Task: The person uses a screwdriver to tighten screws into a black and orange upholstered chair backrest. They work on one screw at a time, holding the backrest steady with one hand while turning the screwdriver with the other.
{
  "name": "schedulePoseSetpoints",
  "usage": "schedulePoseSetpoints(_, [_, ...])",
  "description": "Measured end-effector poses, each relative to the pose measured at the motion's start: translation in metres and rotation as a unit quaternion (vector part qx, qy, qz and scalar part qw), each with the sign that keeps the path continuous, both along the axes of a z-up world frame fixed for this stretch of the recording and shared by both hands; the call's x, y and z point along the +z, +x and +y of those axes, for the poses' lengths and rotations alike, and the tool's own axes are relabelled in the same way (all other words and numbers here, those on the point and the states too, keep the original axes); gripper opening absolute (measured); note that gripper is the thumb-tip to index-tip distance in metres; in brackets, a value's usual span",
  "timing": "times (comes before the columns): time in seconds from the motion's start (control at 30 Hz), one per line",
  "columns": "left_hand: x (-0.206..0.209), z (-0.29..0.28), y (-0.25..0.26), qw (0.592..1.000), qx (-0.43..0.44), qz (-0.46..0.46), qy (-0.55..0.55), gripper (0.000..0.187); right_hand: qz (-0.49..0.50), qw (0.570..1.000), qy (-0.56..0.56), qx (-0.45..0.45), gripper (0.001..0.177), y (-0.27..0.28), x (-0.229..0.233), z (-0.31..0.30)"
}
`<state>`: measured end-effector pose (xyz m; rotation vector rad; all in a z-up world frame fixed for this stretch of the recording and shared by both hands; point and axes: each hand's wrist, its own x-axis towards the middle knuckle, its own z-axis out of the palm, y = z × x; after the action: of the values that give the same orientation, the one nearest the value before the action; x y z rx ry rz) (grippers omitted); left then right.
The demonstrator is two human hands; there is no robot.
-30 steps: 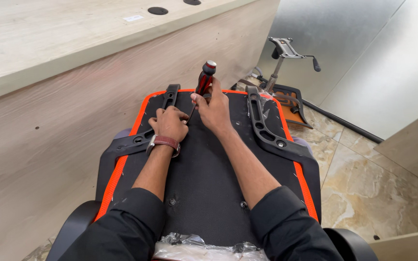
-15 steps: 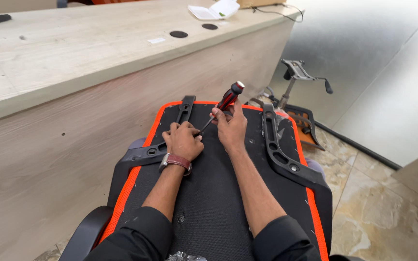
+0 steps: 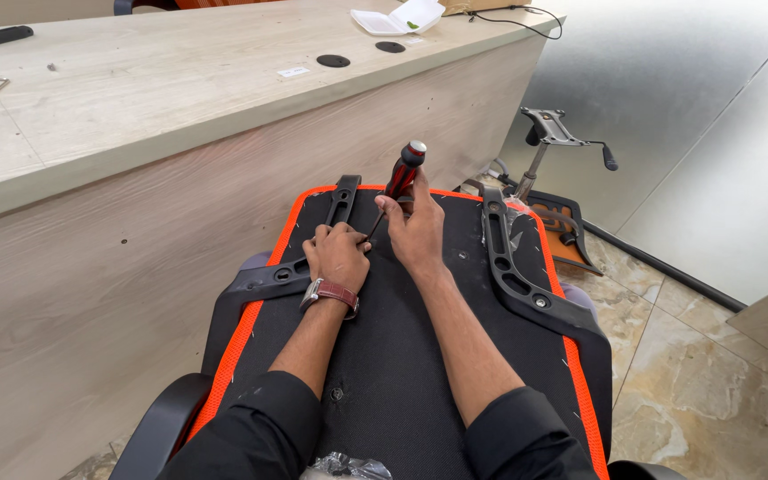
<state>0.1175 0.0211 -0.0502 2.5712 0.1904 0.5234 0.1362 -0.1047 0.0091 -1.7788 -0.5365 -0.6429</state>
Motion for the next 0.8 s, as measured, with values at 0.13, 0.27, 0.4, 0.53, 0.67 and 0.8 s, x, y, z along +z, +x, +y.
schedulePoseSetpoints(0.13, [-0.001,0.003,0.0,1.0,-0.008,-0.002,0.008,0.017,-0.034,0.999,-0.013,-0.037,0.076,-0.003,-0.001,0.007])
schedulePoseSetpoints(0.27, [-0.002,0.003,0.002,1.0,-0.008,0.009,-0.006,0.017,-0.047,0.997,-0.035,-0.042,0.075,0.003,-0.001,0.014])
schedulePoseSetpoints(0.4, [0.0,0.004,0.005,1.0,-0.003,0.011,-0.004,0.017,0.001,0.997,-0.03,-0.073,0.061,0.016,0.002,0.02])
schedulePoseSetpoints(0.53, [-0.003,0.004,0.006,1.0,0.003,0.018,-0.009,0.017,0.063,0.996,-0.022,-0.061,0.036,0.016,-0.004,0.017])
schedulePoseSetpoints(0.67, [-0.005,0.004,0.003,1.0,0.003,-0.013,-0.012,0.018,0.111,0.992,0.053,0.031,0.031,0.011,-0.005,0.017])
schedulePoseSetpoints(0.8, [-0.005,0.003,-0.001,1.0,0.0,-0.012,-0.02,0.021,0.109,0.993,0.011,0.043,0.023,0.009,-0.005,0.016])
